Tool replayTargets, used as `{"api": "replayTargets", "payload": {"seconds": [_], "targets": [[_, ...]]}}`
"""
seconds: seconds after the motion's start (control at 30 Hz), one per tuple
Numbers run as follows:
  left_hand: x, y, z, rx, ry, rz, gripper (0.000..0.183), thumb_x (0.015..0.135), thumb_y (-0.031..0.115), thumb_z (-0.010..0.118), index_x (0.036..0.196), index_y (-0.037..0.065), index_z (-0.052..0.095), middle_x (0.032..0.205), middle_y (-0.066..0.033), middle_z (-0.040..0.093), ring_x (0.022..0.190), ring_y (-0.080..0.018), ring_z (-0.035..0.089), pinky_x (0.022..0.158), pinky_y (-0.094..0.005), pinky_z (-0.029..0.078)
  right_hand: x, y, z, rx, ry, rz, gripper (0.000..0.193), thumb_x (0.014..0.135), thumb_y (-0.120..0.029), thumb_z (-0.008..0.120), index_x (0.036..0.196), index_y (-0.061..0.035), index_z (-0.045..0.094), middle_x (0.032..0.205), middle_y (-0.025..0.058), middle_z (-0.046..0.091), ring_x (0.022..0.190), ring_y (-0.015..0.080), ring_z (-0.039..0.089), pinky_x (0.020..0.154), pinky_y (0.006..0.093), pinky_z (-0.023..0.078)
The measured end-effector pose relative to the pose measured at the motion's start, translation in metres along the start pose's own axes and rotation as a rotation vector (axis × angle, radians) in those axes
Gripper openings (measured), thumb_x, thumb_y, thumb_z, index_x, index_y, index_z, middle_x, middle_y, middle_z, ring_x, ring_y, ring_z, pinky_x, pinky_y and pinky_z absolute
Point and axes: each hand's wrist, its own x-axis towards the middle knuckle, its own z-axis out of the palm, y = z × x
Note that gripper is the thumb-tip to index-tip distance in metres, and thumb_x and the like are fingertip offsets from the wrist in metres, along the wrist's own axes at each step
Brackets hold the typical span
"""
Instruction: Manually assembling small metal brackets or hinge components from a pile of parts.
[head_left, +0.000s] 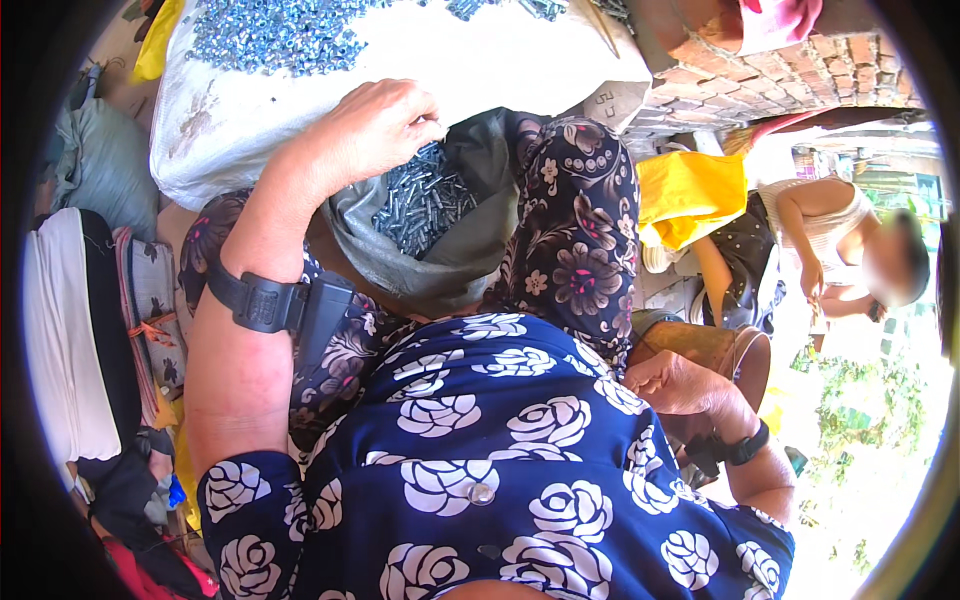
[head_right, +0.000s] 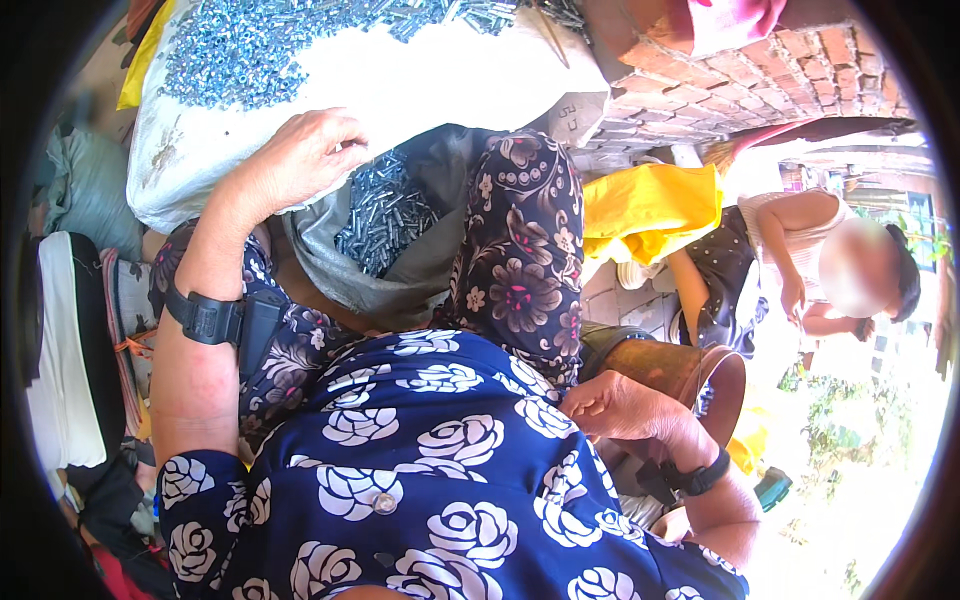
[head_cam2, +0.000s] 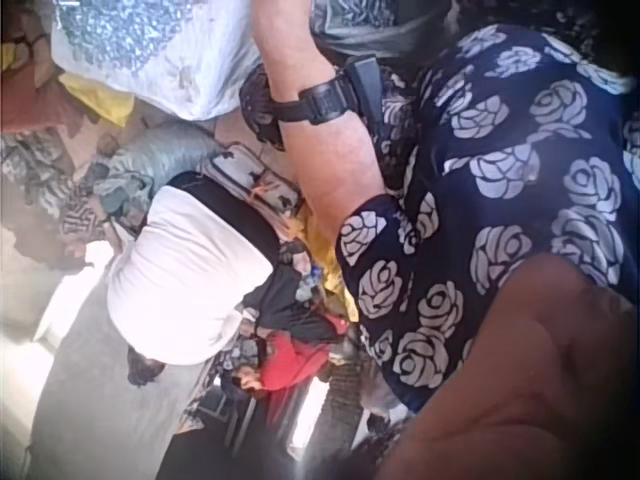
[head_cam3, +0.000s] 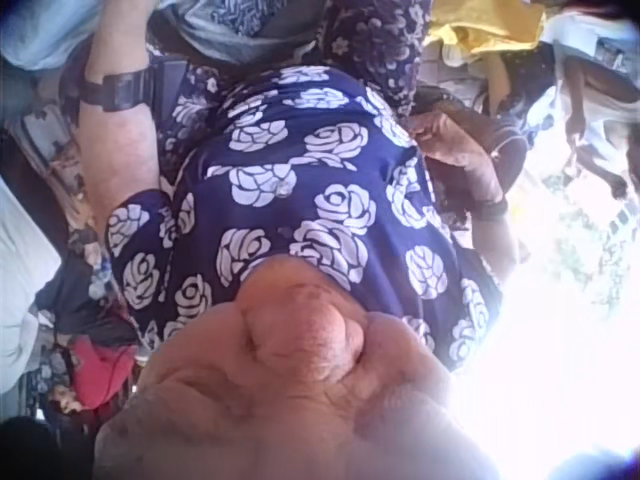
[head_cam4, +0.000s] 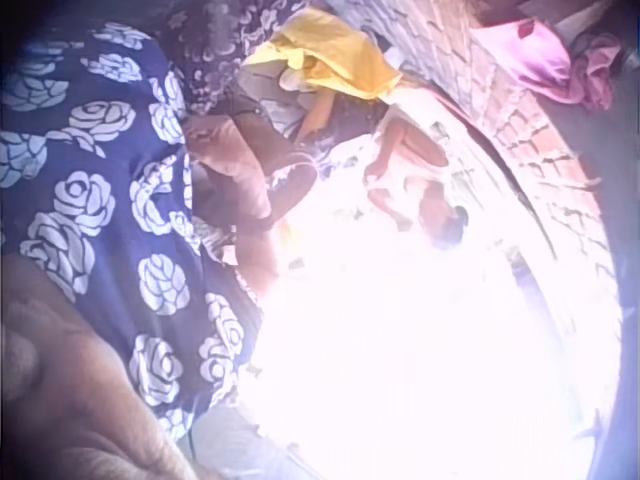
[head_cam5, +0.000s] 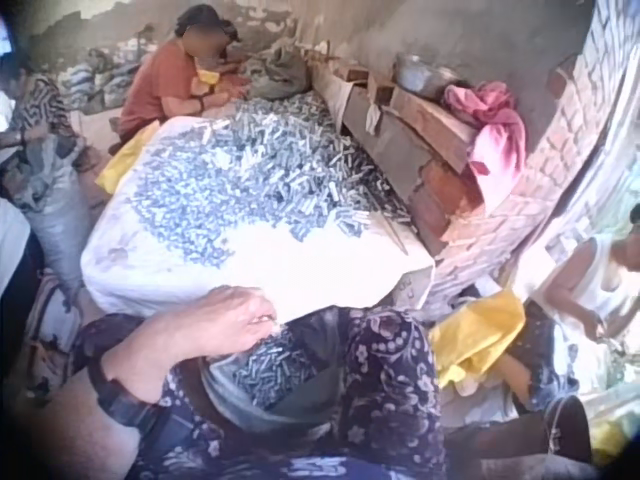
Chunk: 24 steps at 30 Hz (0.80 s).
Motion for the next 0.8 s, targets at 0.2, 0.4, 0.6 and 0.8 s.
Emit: {"api": "replayTargets", "payload": {"seconds": [0.2,0.4,0.6,0.8], "targets": [[-0.006,-0.008,0.007,0.047,-0.012,-0.032,0.023,0.084,0.023,0.057,0.09,0.001,0.06,0.086,-0.0158,0.059,0.084,-0.0334,0.058,0.076,-0.0402,0.045,-0.009,0.039,0.009,-0.349,0.151,0.007,0.015,0.081,-0.006,0.061,0.095,-0.0005,0.063,0.083,0.0089,0.065,0.077,0.0182,0.063,0.072,0.0294,0.051],[-0.013,-0.003,0.0,0.107,0.009,-0.043,0.022,0.085,0.022,0.056,0.092,0.001,0.061,0.093,-0.0164,0.06,0.092,-0.0343,0.058,0.082,-0.0414,0.044,-0.009,0.06,0.029,-0.464,0.243,-0.262,0.02,0.078,-0.005,0.063,0.098,-0.0001,0.059,0.091,0.016,0.062,0.087,0.0315,0.063,0.078,0.0374,0.05],[-0.016,-0.006,0.0,0.15,0.004,-0.055,0.022,0.085,0.021,0.056,0.093,0.001,0.062,0.095,-0.017,0.061,0.094,-0.034,0.058,0.084,-0.0416,0.044,-0.017,0.061,0.053,-0.646,0.411,-0.195,0.029,0.081,-0.006,0.057,0.109,-0.0017,0.054,0.104,0.0168,0.057,0.099,0.0361,0.057,0.082,0.0425,0.048],[-0.024,-0.005,-0.002,0.183,0.063,-0.026,0.022,0.085,0.019,0.055,0.093,0.001,0.062,0.096,-0.0174,0.061,0.095,-0.0344,0.058,0.084,-0.0422,0.044,-0.017,0.067,0.057,-1.058,0.587,-0.091,0.034,0.077,-0.012,0.058,0.11,-0.0068,0.056,0.109,0.0109,0.056,0.099,0.0285,0.056,0.081,0.0408,0.047]]}}
